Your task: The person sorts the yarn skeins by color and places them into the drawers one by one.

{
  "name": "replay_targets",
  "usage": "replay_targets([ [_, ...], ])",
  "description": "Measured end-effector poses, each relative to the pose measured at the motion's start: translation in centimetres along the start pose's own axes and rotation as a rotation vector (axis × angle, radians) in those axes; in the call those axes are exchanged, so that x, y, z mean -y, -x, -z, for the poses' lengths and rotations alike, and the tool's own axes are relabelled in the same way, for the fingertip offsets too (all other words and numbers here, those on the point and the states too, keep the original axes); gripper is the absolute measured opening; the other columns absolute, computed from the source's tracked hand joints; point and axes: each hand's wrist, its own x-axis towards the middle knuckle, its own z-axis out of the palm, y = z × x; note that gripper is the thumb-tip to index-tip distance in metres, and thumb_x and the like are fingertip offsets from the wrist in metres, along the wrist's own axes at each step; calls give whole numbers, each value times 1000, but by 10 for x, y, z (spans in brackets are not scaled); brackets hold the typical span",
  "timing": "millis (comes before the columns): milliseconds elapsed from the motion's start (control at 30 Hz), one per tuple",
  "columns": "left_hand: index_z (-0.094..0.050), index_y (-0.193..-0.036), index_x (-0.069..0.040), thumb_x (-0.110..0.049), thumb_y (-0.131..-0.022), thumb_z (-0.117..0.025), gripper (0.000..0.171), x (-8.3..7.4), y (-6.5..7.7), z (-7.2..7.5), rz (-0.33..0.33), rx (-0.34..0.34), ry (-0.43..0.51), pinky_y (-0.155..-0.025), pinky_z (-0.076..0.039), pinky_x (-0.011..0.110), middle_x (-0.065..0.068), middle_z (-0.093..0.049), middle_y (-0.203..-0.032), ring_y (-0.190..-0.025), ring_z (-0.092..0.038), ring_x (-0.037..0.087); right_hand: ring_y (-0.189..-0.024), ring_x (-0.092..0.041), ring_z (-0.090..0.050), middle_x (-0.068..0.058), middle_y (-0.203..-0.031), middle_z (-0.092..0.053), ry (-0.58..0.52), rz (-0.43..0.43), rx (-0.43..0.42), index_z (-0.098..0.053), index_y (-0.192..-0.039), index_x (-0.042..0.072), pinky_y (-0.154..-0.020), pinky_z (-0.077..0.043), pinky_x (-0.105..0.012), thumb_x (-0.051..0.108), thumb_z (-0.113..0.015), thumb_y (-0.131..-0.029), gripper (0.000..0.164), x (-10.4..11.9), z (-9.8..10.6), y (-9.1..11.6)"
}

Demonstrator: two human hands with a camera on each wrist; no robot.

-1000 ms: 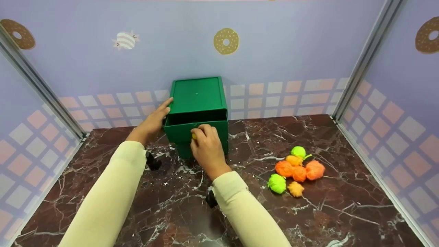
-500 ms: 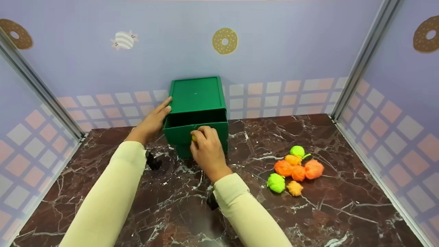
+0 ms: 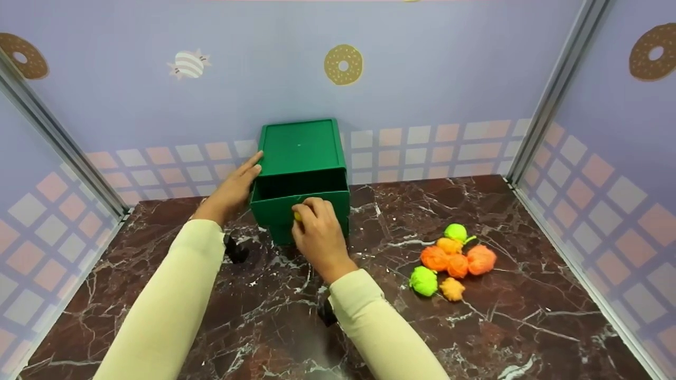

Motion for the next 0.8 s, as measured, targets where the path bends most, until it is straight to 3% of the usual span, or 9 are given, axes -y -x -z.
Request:
replay_targets([
  [800,-15,-151,-50,-51,-104,-29,49,2,1,-4,39,-14,33,-119,-15,56,-3,-17,-163,-150,-16,31,-92,-21,-61,-9,-99,-62,2,26,19,-69,-103,7,-81,-55,-34,10,-76,-82,22,-9,19,14],
])
